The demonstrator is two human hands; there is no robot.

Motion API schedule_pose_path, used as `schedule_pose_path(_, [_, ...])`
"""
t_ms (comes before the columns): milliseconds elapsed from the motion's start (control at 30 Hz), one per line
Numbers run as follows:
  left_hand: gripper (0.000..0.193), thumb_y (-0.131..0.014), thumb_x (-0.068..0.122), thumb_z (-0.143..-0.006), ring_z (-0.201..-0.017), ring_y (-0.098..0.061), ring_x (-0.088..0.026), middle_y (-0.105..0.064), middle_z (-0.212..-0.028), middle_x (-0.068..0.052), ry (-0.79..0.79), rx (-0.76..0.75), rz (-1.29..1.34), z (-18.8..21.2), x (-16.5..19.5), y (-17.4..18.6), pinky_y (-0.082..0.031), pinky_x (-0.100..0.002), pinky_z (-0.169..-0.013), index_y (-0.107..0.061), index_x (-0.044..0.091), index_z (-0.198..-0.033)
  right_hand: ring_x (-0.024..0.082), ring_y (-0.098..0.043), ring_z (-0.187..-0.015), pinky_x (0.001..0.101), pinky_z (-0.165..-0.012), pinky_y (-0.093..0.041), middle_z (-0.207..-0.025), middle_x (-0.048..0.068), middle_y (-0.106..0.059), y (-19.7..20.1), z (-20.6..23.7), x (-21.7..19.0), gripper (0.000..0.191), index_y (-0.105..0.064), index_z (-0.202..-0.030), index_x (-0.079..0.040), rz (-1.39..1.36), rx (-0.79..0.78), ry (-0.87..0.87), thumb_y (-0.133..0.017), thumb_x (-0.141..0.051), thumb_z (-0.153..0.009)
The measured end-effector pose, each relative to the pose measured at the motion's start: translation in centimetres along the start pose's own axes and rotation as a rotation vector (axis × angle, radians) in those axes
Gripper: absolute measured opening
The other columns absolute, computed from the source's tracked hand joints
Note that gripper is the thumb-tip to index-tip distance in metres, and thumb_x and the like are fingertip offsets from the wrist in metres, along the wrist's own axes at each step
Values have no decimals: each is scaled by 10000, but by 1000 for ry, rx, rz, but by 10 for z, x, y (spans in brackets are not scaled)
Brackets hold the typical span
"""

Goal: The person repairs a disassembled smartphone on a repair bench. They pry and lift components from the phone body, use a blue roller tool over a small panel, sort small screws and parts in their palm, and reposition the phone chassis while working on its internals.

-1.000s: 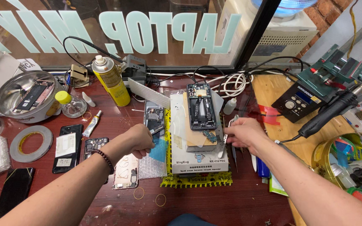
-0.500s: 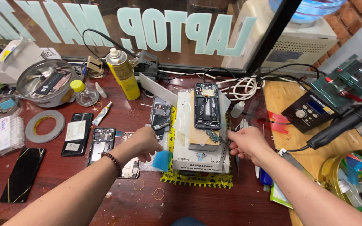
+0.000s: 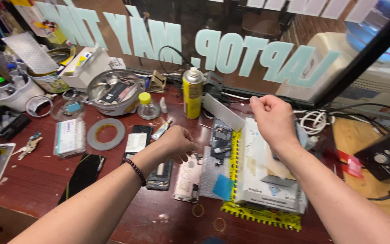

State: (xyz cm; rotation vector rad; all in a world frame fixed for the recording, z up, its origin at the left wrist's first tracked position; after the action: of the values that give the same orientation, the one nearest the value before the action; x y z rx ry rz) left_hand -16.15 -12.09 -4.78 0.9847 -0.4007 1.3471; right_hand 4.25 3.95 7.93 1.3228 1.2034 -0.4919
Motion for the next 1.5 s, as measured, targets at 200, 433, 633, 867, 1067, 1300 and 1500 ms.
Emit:
schedule_pose_path(200, [168, -737, 155, -890, -596, -715, -194, -719, -770, -106, -19, 19, 128, 16, -53, 99, -589, -339, -485, -668, 1, -893, 75, -510, -521, 264, -466, -388, -641, -13, -621, -167, 21, -28, 238, -721, -865, -58, -160, -238, -235, -677, -275, -951])
schedule_pose_path(433, [63, -704, 43, -866, -551, -684, -207, -696, -720, -96, 6, 138, 215, 16, -130, 199, -549, -351, -448, -653, 15, -842, 91, -564, -556, 270, -454, -403, -764, 21, -674, -276, 39, -16, 134, -713, -930, -56, -24, -505, -462, -668, -183, -938])
schedule_pose_path(633, [57, -682, 48, -861, -606, -742, -226, -762, -789, -137, 173, 161, 58, -2, -189, 187, -589, -354, -480, -712, 4, -844, 109, -646, -602, 270, -510, -501, -808, 24, -716, -299, 74, 22, 118, -707, -978, -82, 141, -690, -681, -648, -180, -954])
schedule_pose_path(867, [580, -852, 337, -785, -1119, -675, -383, -703, -1155, -202, 118, 397, -339, -17, -176, 169, -552, -495, -933, -565, 61, -1207, 93, -644, -617, 272, -533, -514, -830, 8, -708, -287, 97, 46, 111, -699, -997, -111, 118, -718, -782, -659, -207, -958])
schedule_pose_path(1067, [754, -873, 384, -782, -1168, -667, -369, -685, -1229, -217, 181, 397, -425, -30, -162, 151, -536, -476, -990, -465, 22, -1302, 92, -635, -613, 270, -519, -512, -819, 6, -694, -287, 107, 59, 122, -692, -991, -90, 39, -741, -782, -656, -201, -957])
schedule_pose_path(1300, [527, -757, 212, -878, -1155, -680, -398, -686, -1239, -264, 106, 466, -577, -52, -155, 148, -562, -481, -956, -500, -2, -1284, 91, -631, -617, 265, -524, -501, -819, 16, -701, -289, 111, 59, 117, -707, -980, -74, 71, -738, -769, -646, -169, -953])
schedule_pose_path(1500, [722, -903, 146, -708, -1195, -642, -362, -653, -1266, -235, 292, 475, -220, -53, -173, 151, -543, -434, -977, -509, -17, -1291, 81, -628, -610, 261, -510, -487, -802, 18, -688, -307, 109, 49, 121, -707, -974, -68, 12, -720, -732, -657, -175, -952])
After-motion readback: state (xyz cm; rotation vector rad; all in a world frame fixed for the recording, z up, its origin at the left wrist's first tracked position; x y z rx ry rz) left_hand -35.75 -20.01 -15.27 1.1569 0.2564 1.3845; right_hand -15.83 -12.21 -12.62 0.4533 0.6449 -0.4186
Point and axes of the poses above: each hand's wrist, its own z-axis away from the middle knuckle, its own y-axis out of the back of the hand, x = y × z, the point moved 8 cm from there along -z, towards the middle knuckle
